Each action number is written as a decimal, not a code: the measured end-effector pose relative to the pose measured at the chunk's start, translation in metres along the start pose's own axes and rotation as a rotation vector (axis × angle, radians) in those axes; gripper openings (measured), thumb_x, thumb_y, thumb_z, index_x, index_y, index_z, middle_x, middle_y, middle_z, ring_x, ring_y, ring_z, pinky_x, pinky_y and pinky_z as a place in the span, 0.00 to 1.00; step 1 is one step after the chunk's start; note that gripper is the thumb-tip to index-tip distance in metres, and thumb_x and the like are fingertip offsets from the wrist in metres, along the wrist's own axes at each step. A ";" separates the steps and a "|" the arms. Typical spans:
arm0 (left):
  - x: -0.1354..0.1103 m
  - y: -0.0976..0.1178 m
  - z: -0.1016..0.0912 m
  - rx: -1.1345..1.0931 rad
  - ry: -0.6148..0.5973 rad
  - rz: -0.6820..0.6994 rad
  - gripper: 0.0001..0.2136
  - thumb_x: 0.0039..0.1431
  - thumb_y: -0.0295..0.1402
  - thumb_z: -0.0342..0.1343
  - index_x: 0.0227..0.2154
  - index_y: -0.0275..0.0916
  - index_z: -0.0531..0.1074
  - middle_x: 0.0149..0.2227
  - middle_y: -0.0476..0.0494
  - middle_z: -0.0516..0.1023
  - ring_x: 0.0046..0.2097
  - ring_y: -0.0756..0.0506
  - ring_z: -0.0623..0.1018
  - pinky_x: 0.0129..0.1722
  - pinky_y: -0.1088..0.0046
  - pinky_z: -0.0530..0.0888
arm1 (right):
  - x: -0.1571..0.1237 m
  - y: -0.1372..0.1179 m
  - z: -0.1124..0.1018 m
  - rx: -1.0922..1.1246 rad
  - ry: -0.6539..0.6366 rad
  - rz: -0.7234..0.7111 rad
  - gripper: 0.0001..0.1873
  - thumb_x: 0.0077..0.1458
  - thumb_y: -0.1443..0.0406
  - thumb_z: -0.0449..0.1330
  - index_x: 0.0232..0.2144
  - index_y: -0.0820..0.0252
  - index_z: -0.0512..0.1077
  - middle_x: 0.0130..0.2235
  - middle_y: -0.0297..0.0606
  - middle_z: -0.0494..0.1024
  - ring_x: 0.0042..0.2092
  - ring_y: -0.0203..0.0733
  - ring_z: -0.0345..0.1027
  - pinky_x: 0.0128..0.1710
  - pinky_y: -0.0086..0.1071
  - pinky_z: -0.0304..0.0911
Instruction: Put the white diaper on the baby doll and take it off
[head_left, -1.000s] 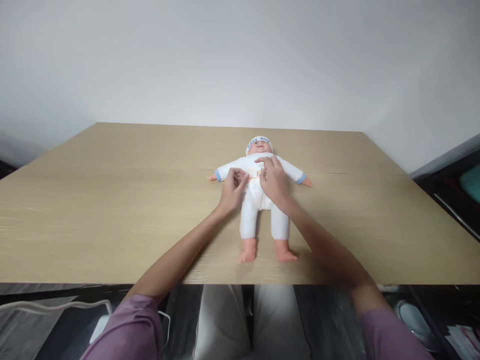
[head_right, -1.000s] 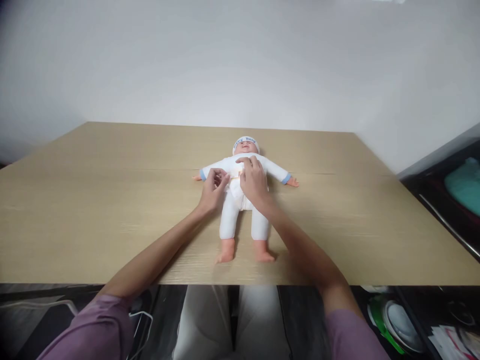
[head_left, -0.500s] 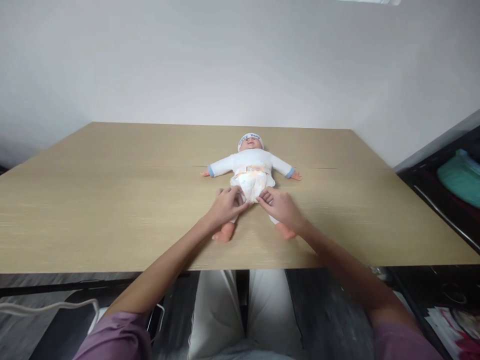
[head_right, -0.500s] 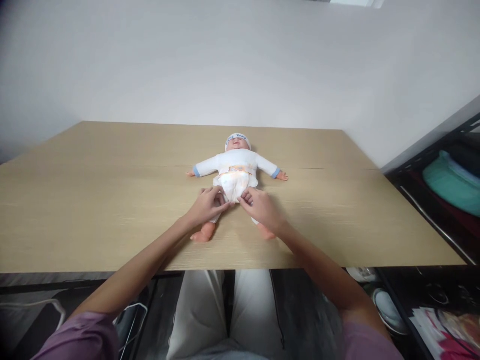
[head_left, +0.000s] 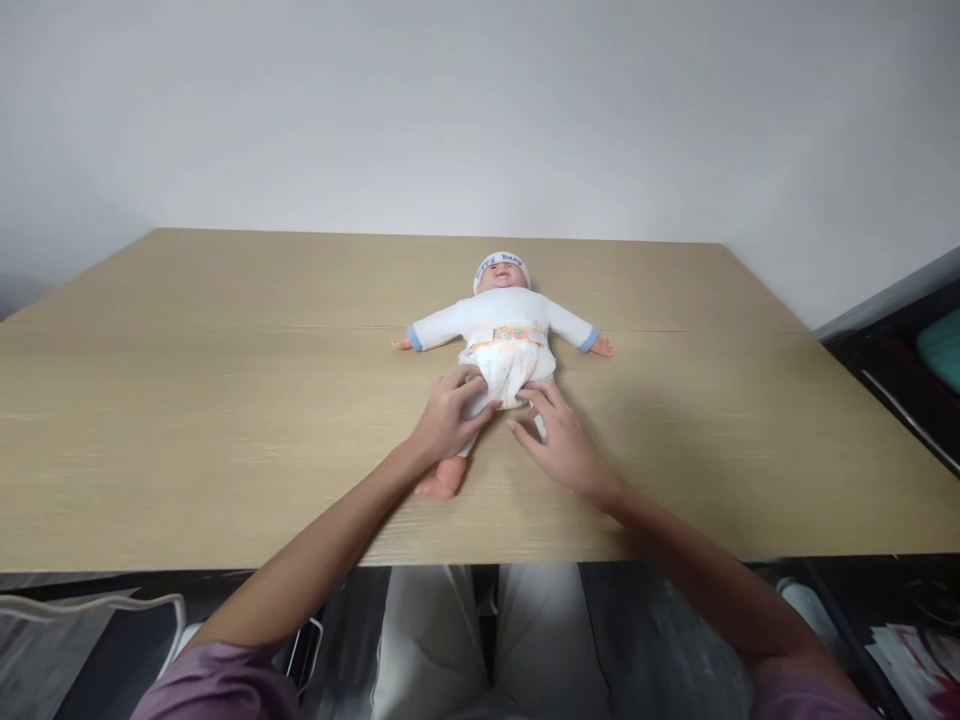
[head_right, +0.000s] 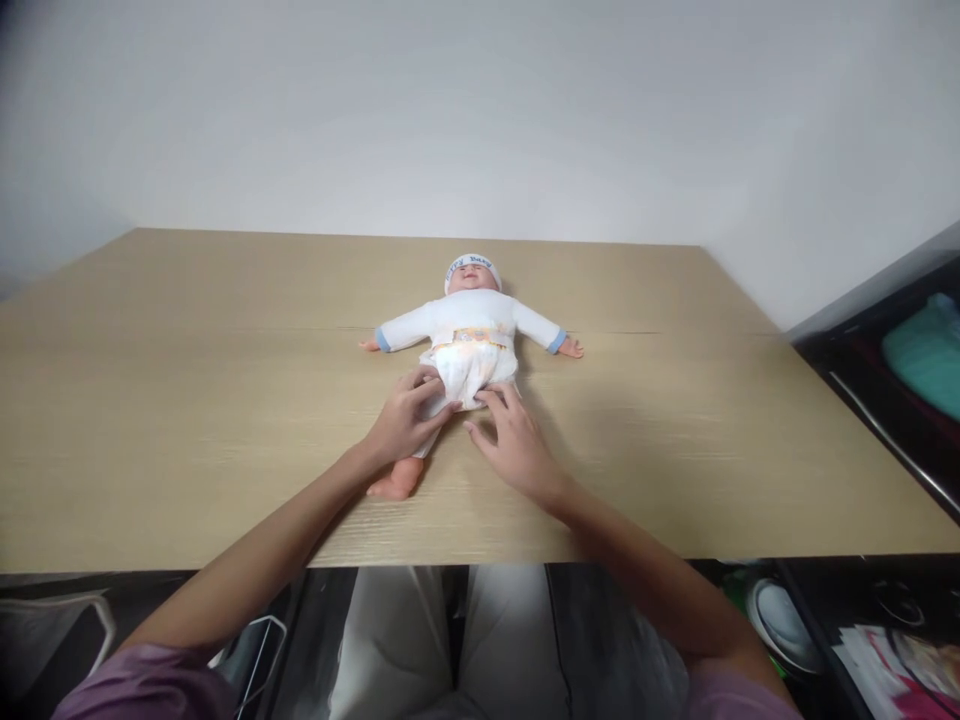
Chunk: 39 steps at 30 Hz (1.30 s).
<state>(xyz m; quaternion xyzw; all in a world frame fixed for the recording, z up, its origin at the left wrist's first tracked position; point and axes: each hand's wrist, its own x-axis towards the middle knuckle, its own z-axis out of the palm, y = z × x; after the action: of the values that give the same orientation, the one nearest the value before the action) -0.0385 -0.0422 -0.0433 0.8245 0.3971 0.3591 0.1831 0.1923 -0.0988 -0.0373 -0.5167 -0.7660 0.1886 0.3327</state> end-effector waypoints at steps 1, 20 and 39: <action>0.000 0.000 0.000 -0.022 0.005 0.007 0.10 0.73 0.41 0.59 0.38 0.41 0.74 0.54 0.37 0.77 0.54 0.38 0.77 0.56 0.60 0.71 | 0.000 -0.001 0.000 0.012 0.002 0.002 0.17 0.70 0.61 0.64 0.58 0.54 0.72 0.64 0.49 0.73 0.56 0.54 0.76 0.60 0.51 0.73; 0.005 -0.015 0.011 -0.411 0.036 -0.195 0.17 0.63 0.44 0.70 0.40 0.43 0.68 0.33 0.53 0.69 0.34 0.47 0.66 0.37 0.69 0.64 | 0.003 -0.001 0.008 0.054 0.102 0.019 0.12 0.68 0.60 0.63 0.52 0.53 0.73 0.59 0.46 0.78 0.51 0.54 0.77 0.56 0.50 0.72; 0.002 -0.008 0.014 -0.662 0.145 -0.466 0.27 0.54 0.51 0.75 0.46 0.43 0.69 0.39 0.47 0.81 0.40 0.45 0.80 0.44 0.67 0.75 | 0.016 0.013 -0.014 0.100 0.179 0.219 0.08 0.66 0.58 0.65 0.45 0.52 0.74 0.42 0.37 0.88 0.31 0.44 0.75 0.44 0.42 0.68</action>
<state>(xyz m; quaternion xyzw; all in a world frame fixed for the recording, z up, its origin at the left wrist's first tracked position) -0.0314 -0.0360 -0.0565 0.5815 0.4482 0.4735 0.4866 0.2068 -0.0794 -0.0309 -0.5945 -0.6620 0.2149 0.4027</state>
